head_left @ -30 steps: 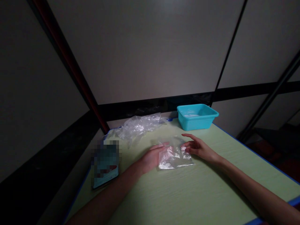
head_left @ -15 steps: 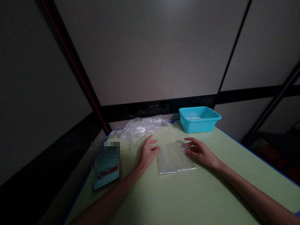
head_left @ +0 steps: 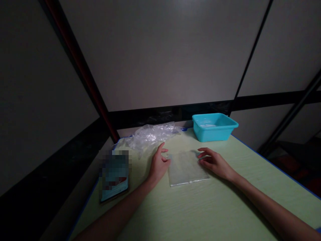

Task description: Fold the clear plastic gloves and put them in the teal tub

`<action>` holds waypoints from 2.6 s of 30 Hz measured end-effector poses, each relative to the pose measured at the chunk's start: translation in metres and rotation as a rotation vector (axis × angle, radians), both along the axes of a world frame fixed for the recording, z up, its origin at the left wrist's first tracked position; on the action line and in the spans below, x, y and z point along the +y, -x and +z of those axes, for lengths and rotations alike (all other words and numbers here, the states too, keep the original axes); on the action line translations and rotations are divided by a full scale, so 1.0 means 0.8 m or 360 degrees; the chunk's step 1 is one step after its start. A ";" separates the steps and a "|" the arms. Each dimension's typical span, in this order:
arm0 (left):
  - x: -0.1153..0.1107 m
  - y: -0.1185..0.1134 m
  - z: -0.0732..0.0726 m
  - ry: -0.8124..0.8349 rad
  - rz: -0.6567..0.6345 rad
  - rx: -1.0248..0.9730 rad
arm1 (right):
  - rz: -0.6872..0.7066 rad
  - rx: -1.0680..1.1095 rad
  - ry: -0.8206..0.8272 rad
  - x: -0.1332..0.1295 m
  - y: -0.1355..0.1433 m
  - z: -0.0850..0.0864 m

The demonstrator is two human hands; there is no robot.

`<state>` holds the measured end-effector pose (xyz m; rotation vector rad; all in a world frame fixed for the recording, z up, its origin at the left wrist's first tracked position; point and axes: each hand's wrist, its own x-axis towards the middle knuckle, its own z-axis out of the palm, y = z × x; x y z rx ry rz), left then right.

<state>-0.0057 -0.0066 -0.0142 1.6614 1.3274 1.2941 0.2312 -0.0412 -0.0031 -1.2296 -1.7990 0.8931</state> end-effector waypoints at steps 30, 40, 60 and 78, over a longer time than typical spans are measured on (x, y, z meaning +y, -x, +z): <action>-0.074 -0.016 0.019 -0.0430 -0.0650 0.1631 | 0.0621 -0.1203 -0.0573 -0.041 0.025 0.003; -0.074 -0.010 0.015 -0.0459 -0.0682 0.1688 | 0.0624 -0.1221 -0.0517 -0.040 0.025 0.005; -0.057 -0.003 0.012 -0.0369 -0.0427 0.1185 | 0.0284 -0.0921 -0.0549 -0.026 0.010 0.013; -0.029 0.015 0.015 -0.0308 0.0056 0.1015 | 0.0061 -0.0778 -0.0461 -0.008 -0.016 0.012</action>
